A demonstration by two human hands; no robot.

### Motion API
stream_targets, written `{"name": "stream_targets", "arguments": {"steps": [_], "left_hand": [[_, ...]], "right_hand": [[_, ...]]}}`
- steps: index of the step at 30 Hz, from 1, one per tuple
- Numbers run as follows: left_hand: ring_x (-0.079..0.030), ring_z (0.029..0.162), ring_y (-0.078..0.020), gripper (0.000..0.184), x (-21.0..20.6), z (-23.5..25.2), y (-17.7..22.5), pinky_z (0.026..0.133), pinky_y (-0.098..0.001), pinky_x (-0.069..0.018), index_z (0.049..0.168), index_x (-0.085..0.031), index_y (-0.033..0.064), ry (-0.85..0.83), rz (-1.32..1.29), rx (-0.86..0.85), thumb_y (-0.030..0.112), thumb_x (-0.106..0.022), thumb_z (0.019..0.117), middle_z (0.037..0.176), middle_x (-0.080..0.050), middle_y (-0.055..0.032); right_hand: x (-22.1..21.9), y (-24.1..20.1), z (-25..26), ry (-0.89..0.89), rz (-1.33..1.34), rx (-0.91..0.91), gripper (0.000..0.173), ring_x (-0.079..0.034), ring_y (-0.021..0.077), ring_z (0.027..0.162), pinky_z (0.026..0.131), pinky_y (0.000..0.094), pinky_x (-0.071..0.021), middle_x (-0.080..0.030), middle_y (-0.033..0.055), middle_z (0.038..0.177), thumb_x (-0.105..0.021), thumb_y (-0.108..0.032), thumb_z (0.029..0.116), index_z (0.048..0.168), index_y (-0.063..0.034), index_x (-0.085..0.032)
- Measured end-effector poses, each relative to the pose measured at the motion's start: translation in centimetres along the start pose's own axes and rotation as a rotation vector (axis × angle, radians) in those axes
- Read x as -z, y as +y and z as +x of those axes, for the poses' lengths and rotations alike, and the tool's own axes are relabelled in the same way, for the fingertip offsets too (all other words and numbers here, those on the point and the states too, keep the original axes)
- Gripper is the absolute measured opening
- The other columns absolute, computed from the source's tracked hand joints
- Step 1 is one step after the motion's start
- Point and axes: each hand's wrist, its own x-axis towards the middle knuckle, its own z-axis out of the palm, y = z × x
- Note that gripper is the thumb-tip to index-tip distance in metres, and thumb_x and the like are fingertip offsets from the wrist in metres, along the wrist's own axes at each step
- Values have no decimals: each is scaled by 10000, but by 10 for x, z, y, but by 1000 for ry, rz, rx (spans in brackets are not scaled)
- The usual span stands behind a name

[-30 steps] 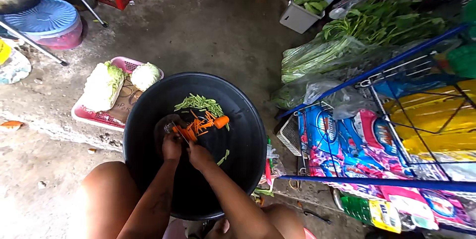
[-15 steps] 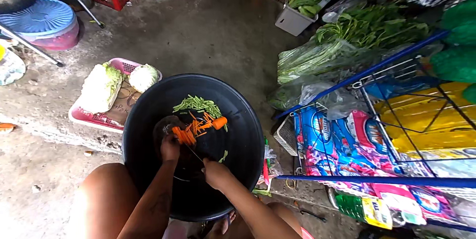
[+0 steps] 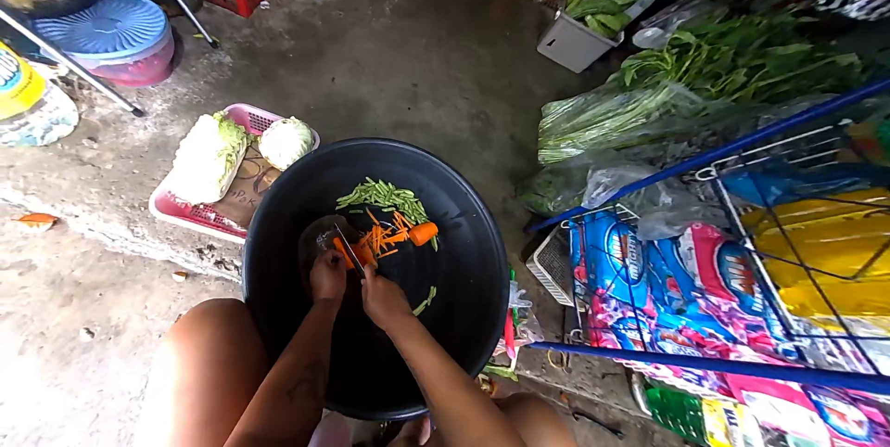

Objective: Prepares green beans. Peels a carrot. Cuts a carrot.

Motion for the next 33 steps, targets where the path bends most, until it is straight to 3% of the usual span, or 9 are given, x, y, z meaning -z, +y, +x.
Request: {"name": "stream_targets", "arguments": {"steps": [16, 21, 27, 33], "left_hand": [[-676, 1092, -260, 185, -2, 0, 3, 1001, -435, -530, 1159, -699, 21, 6, -8, 31, 105, -626, 1011, 1225, -678, -169], [-640, 1205, -281, 210, -2, 0, 2, 1070, -448, -493, 1180, -705, 19, -9, 21, 24, 107, -616, 1011, 1273, -672, -169], [-639, 1210, -280, 224, 0, 2, 2, 1068, -450, -499, 1197, -700, 23, -27, 10, 25, 116, -604, 1017, 1296, -661, -172], [-670, 1129, -262, 200, -1, 2, -1, 1022, -438, -522, 1161, -704, 15, -4, 23, 12, 105, -603, 1013, 1218, -690, -164]], "right_hand": [[-20, 3, 9, -1, 45, -28, 404, -715, 361, 1097, 914, 536, -577, -701, 190, 1184, -299, -304, 1141, 1486, -125, -408], [-20, 9, 16, -59, 70, -31, 440, -695, 376, 1143, 956, 548, -556, -687, 208, 1220, -297, -303, 1143, 1535, -118, -368], [-22, 18, 13, -33, 80, -3, 450, -700, 371, 1120, 948, 540, -561, -694, 204, 1195, -306, -310, 1140, 1537, -111, -379], [-17, 8, 4, 4, 59, 1, 415, -717, 357, 1082, 911, 529, -577, -702, 184, 1182, -309, -309, 1138, 1488, -117, -424]]}}
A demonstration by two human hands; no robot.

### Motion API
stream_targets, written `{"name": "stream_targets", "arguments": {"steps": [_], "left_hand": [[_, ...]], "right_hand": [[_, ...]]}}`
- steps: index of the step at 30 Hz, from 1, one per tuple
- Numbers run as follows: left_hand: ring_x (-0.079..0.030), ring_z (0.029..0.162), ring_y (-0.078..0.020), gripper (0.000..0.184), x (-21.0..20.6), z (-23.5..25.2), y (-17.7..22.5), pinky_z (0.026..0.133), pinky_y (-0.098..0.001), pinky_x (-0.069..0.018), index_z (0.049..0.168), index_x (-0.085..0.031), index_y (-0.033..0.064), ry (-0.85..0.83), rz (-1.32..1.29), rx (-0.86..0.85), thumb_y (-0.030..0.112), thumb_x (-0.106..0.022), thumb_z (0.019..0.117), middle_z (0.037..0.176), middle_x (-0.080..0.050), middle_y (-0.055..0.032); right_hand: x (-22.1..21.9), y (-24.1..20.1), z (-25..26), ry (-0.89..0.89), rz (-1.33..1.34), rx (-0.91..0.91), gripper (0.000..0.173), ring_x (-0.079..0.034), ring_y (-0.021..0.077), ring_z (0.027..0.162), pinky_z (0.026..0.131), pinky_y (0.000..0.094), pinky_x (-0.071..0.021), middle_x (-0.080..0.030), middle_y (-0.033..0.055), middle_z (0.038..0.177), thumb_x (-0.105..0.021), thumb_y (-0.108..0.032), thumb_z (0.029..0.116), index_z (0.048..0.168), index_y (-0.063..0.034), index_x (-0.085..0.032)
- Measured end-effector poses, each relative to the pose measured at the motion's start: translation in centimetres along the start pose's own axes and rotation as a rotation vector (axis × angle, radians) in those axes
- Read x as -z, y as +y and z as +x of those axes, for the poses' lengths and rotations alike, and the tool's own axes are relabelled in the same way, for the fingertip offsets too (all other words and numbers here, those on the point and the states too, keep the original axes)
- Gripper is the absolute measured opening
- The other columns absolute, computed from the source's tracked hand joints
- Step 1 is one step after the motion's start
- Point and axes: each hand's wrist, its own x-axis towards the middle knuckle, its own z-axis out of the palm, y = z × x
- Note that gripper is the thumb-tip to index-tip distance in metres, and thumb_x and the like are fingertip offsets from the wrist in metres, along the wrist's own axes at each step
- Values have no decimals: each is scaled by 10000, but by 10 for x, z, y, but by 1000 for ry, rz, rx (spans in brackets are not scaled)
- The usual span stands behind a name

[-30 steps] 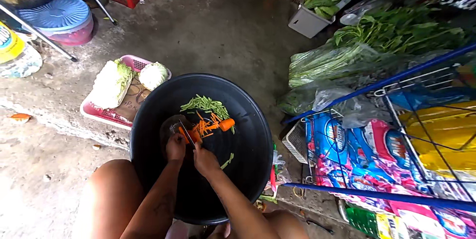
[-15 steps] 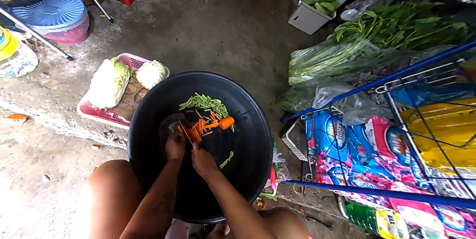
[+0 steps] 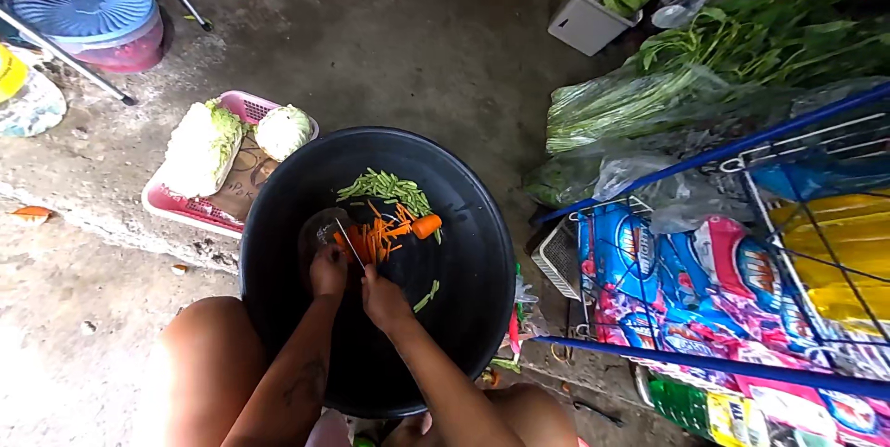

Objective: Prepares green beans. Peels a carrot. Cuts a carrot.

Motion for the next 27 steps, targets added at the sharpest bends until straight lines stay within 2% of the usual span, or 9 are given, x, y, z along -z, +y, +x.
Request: {"name": "stream_targets", "arguments": {"steps": [11, 22, 27], "left_hand": [[-684, 1057, -267, 201, 1, -1, 3, 977, -455, -534, 1162, -692, 24, -1, -33, 63, 138, -613, 1017, 1166, -697, -167], [-669, 1132, -284, 228, 1, 1, 5, 1031, -461, -508, 1178, -691, 7, -4, 11, 65, 155, -605, 1027, 1210, -691, -181], [-655, 1186, -296, 262, 0, 0, 5, 1066, -474, -495, 1206, -689, 0, -7, 11, 45, 176, -597, 1034, 1238, -690, -186]], "right_hand": [[-5, -5, 4, -12, -21, -24, 400, -719, 360, 1079, 906, 531, -580, -702, 179, 1180, -297, -315, 1141, 1469, -129, -430], [-4, -14, 5, -41, -32, -81, 433, -707, 373, 1113, 925, 548, -569, -698, 190, 1205, -292, -306, 1141, 1535, -150, -385], [-5, -11, 13, -79, 45, -77, 457, -683, 386, 1167, 965, 569, -549, -683, 208, 1251, -286, -286, 1141, 1571, -146, -352]]}}
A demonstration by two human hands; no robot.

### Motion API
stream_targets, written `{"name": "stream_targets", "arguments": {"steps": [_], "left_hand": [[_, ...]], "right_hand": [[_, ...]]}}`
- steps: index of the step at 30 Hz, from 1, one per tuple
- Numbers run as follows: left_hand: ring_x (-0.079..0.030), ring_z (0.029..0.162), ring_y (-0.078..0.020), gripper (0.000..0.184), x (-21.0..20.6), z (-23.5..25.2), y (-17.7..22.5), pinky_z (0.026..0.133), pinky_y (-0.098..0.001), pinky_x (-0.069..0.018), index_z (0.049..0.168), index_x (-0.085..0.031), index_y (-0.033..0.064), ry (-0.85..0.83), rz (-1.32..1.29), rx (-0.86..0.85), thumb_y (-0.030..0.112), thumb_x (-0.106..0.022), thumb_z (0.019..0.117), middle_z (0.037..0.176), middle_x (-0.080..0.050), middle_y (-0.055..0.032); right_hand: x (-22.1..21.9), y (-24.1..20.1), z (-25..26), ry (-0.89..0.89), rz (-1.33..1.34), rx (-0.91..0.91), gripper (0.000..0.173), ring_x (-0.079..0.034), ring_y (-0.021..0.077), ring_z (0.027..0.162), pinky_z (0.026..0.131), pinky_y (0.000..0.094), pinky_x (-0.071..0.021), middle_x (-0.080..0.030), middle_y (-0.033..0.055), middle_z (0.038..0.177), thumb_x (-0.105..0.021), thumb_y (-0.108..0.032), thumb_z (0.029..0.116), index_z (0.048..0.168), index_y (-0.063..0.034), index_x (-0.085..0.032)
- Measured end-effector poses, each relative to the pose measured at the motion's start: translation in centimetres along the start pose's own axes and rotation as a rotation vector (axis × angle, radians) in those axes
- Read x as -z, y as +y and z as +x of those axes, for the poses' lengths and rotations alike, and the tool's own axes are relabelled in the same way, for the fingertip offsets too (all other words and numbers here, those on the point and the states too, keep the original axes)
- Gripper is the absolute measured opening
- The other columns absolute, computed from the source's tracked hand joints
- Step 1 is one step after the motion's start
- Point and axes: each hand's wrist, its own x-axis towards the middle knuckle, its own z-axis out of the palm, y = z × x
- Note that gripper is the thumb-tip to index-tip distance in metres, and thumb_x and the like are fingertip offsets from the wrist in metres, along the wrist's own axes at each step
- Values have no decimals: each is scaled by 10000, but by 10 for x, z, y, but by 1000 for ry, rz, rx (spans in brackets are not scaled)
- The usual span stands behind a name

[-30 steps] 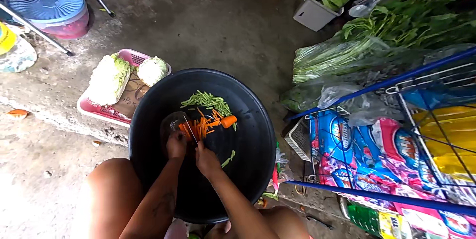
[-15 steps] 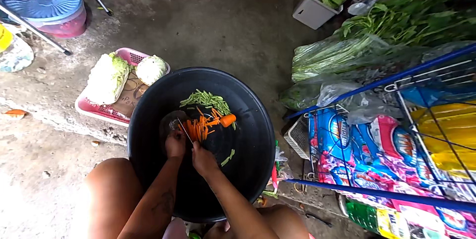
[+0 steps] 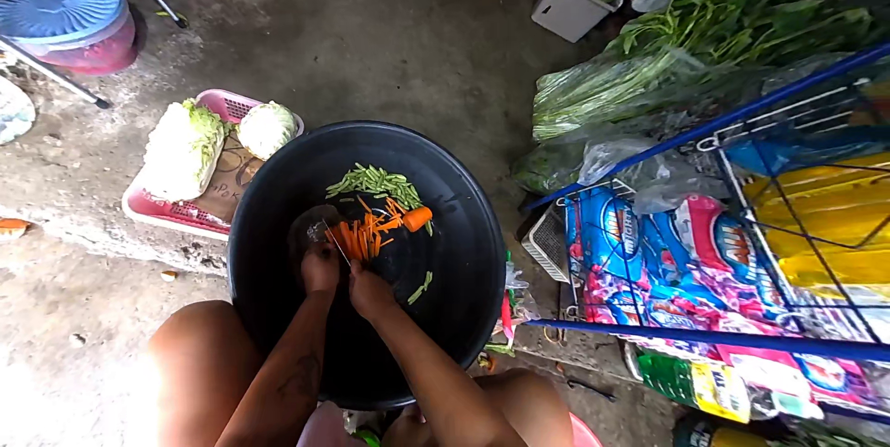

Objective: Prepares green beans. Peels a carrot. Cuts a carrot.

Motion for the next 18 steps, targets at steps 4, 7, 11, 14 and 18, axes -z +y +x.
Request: {"name": "stream_targets", "arguments": {"steps": [4, 7, 11, 14, 18], "left_hand": [[-653, 1188, -300, 256, -1, -2, 2, 1068, -482, -492, 1212, -687, 6, 3, 11, 2, 161, -605, 1026, 1244, -687, -184], [-659, 1178, -297, 252, -2, -3, 3, 1054, -485, -502, 1212, -685, 14, 10, 32, 1, 156, -608, 1018, 1244, -688, -179], [-662, 1172, -299, 249, -1, -2, 4, 1050, -482, -507, 1212, -684, 8, 26, 55, -16, 153, -597, 1029, 1232, -692, -178], [-662, 1168, -295, 248, -3, -2, 1, 1047, -477, -508, 1212, -687, 9, 19, 53, -16, 146, -596, 1026, 1239, -688, -182], [-669, 1149, -298, 236, -1, -1, 2, 1033, -480, -515, 1189, -696, 10, 30, 46, -37, 142, -607, 1016, 1218, -694, -184]], "right_hand": [[-2, 13, 10, 1, 61, 78, 477, -670, 373, 1194, 1005, 548, -535, -670, 221, 1274, -333, -274, 1134, 1582, -108, -330], [2, 23, 12, -35, 114, 145, 513, -643, 373, 1238, 1053, 543, -505, -642, 237, 1324, -363, -272, 1134, 1604, -78, -291], [10, 19, -18, -65, 28, 63, 432, -675, 391, 1176, 977, 576, -542, -676, 225, 1241, -359, -273, 1134, 1536, -112, -361], [19, 24, -40, -119, -14, 24, 434, -662, 397, 1196, 976, 585, -539, -666, 224, 1265, -369, -260, 1128, 1535, -109, -366], [31, 24, -55, -163, -63, 11, 449, -634, 399, 1246, 1001, 597, -524, -642, 230, 1315, -407, -219, 1111, 1537, -85, -363]]}}
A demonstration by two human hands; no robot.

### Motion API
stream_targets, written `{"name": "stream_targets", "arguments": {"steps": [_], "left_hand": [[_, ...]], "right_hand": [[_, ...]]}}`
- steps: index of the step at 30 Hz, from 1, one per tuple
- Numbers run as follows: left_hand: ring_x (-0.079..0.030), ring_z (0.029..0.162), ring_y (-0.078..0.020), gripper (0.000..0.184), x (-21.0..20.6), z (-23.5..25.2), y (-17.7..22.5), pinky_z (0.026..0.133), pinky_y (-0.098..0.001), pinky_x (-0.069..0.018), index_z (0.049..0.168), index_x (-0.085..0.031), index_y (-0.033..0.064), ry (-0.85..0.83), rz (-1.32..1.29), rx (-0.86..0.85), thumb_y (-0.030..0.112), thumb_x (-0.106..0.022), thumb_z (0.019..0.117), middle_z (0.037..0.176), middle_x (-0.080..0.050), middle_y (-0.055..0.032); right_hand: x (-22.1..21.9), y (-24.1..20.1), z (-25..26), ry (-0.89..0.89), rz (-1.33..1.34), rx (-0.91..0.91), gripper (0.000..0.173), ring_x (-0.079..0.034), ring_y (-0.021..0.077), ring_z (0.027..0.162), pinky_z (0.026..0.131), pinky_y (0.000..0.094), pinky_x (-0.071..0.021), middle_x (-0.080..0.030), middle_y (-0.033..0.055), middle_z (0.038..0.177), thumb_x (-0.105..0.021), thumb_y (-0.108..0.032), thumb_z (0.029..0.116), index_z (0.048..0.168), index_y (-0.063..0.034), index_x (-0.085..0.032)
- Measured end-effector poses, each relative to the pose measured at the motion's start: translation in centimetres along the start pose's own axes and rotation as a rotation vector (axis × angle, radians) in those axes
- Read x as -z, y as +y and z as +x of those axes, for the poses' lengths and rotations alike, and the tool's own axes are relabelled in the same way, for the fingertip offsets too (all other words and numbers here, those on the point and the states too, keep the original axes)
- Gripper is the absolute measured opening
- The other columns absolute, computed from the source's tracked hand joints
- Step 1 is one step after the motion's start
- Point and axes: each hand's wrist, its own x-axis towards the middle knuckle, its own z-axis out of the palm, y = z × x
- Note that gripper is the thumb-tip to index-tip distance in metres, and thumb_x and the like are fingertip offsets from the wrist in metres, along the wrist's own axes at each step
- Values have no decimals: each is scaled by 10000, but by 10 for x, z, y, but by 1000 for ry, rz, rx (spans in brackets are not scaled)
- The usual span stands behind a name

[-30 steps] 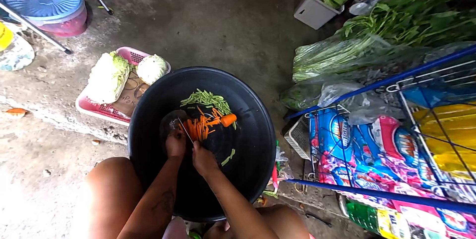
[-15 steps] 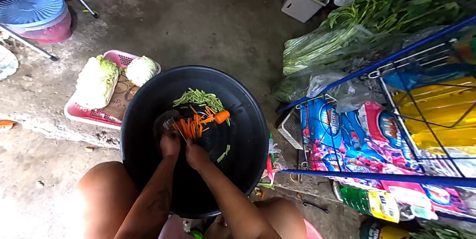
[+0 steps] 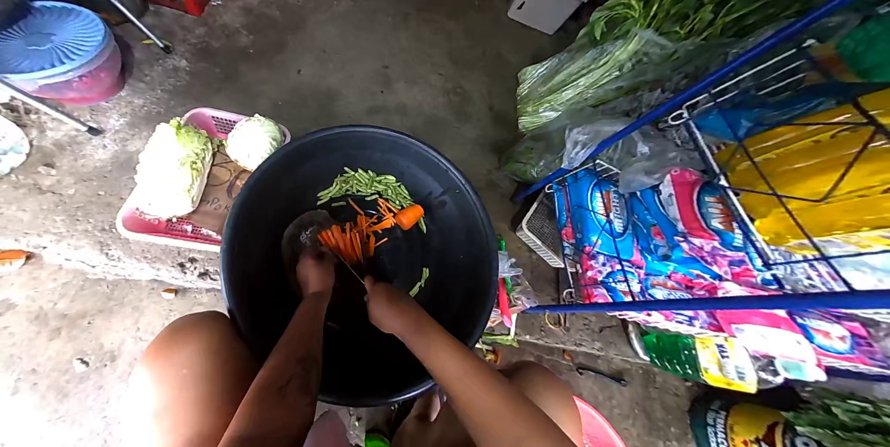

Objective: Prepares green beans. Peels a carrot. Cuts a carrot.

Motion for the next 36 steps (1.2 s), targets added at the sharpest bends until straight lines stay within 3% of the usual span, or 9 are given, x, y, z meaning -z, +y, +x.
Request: {"name": "stream_targets", "arguments": {"steps": [5, 8, 11, 16, 22, 25, 29, 33, 36], "left_hand": [[-679, 1120, -285, 236, 3, 2, -2, 1015, -464, -524, 1197, -689, 4, -44, -40, -3, 127, -613, 1010, 1195, -702, -180], [-703, 961, -228, 224, 2, 4, -11, 899, -411, -576, 1190, -658, -10, -88, -270, -35, 119, -615, 1011, 1091, -705, -164], [-688, 982, -237, 253, 12, 3, -6, 911, -416, -566, 1236, -616, -48, -2, -419, -45, 97, -564, 1036, 1131, -683, -195], [-657, 1114, -285, 248, 40, -8, -5, 1001, -449, -518, 1226, -652, -29, 172, -363, 9, 96, -572, 1027, 1218, -664, -216], [-643, 1143, -310, 249, 46, -15, -3, 1006, -466, -509, 1231, -652, -19, 148, -326, 0, 93, -569, 1026, 1239, -651, -230], [-641, 1197, -325, 281, 38, -20, 4, 1048, -474, -502, 1276, -638, -16, 54, -174, -78, 119, -545, 1047, 1297, -644, -234], [-527, 1362, -374, 338, 15, -14, 28, 1162, -518, -404, 1324, -653, 40, -149, 201, -310, 190, -584, 1029, 1408, -598, -210], [-341, 1483, -417, 493, -11, -1, 60, 1150, -629, -347, 1465, -565, 162, -413, 822, -491, 99, -584, 976, 1566, -457, -135], [-412, 1426, -427, 373, -18, 10, 75, 1123, -638, -372, 1330, -666, 131, -456, 969, -565, 66, -596, 969, 1483, -534, -152]], "right_hand": [[2, 22, -28, -68, -84, -43, 468, -638, 432, 1223, 985, 621, -523, -632, 250, 1326, -431, -245, 1104, 1542, -88, -377], [4, 30, -29, 33, -28, -51, 449, -655, 419, 1197, 983, 601, -531, -660, 238, 1269, -379, -306, 1126, 1525, -98, -389], [1, 19, -16, 147, 6, 2, 449, -667, 393, 1181, 980, 571, -537, -675, 224, 1233, -337, -322, 1136, 1517, -94, -398], [-7, -4, 4, 82, -65, 86, 462, -644, 409, 1223, 1001, 603, -518, -654, 230, 1297, -359, -317, 1131, 1540, -105, -398], [41, 54, -8, 318, 42, -117, 479, -655, 413, 1196, 995, 611, -517, -665, 234, 1275, -358, -339, 1128, 1541, -101, -401], [61, 81, -39, 384, 236, -151, 491, -712, 368, 953, 843, 533, -578, -667, 236, 1170, -353, -347, 1136, 1551, -85, -370], [60, 108, -71, 511, 617, -117, 480, -649, 259, 666, 627, 429, -577, -629, 195, 1050, -364, -338, 1140, 1545, -81, -364], [57, 127, -73, 503, 638, -141, 479, -664, 275, 698, 665, 453, -581, -642, 195, 1041, -366, -354, 1137, 1538, -93, -378], [61, 139, -73, 465, 559, -163, 483, -681, 296, 730, 693, 471, -584, -656, 198, 1043, -367, -364, 1136, 1545, -106, -374]]}}
